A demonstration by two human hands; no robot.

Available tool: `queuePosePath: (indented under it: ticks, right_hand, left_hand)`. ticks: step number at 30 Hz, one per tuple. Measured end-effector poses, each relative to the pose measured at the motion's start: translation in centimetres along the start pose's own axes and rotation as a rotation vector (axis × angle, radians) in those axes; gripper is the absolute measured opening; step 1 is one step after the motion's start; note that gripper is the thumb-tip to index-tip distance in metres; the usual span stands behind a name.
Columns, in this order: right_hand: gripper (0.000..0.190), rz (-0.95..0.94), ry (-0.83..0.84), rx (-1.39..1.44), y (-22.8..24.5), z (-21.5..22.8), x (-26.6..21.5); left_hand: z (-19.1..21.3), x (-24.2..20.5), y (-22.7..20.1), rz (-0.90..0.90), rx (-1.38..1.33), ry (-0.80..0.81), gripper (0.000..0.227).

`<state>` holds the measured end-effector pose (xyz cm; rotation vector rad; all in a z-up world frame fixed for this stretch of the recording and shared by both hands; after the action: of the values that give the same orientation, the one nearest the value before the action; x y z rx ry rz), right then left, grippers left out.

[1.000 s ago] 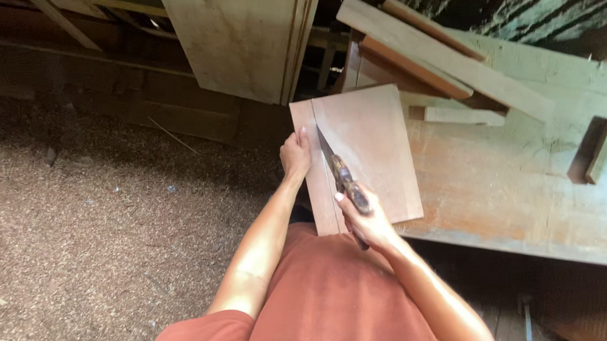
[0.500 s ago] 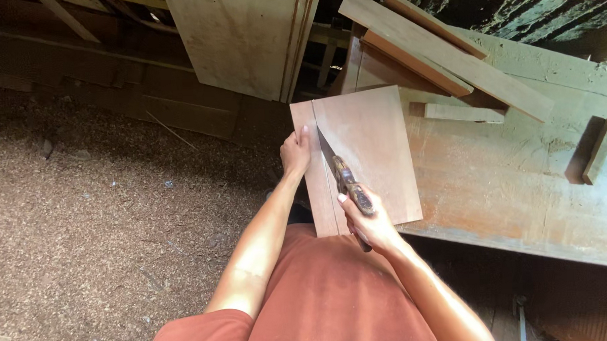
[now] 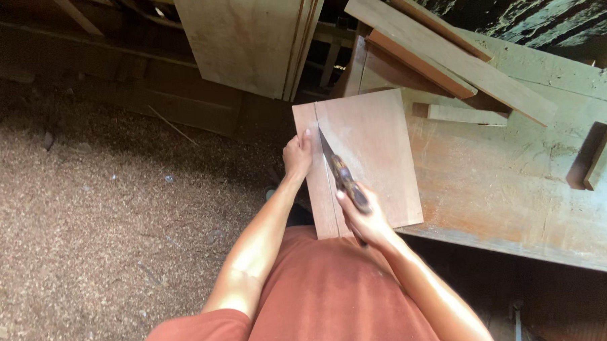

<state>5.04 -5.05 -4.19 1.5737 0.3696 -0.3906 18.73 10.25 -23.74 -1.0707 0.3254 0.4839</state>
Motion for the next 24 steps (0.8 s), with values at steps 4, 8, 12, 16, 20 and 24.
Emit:
queuePosePath:
  ticks: [4, 8, 12, 16, 20, 24]
  right_hand:
    - [0.018, 0.073, -0.035, -0.063, -0.8, -1.7, 5.6]
    - [0.014, 0.035, -0.049, 0.064, -1.3, -1.3, 6.1]
    - [0.012, 0.047, -0.091, 0.092, -1.3, -0.6, 4.8]
    - [0.014, 0.033, -0.097, 0.152, -1.8, -0.2, 4.3]
    - [0.011, 0.038, -0.054, 0.143, -1.3, -0.1, 5.6]
    - [0.015, 0.065, -0.039, 0.094, -2.0, 0.1, 6.0]
  left_hand:
    - [0.3, 0.2, 0.0, -0.1, 0.02, -0.075, 0.054]
    - [0.3, -0.1, -0.4, -0.003, -0.008, -0.025, 0.056]
    - [0.0, -1.1, -2.5, -0.039, 0.028, -0.021, 0.054]
    - [-0.3, -1.5, -3.6, -0.05, 0.043, -0.03, 0.051]
    - [-0.4, -1.2, -3.1, 0.03, 0.032, 0.052, 0.052]
    - [-0.6, -0.4, -2.7, -0.034, 0.033, -0.002, 0.052]
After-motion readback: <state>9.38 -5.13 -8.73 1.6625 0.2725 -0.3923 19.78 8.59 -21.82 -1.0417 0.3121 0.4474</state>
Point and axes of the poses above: each hand's wrist, its own x-axis towards the middle knuckle, its own z-axis out of the back of the hand, y = z × x, the point moved 6 cm from there along x, towards the middle knuckle, and after that the axes turned 8 degrees about z, right-handed, at the moved point
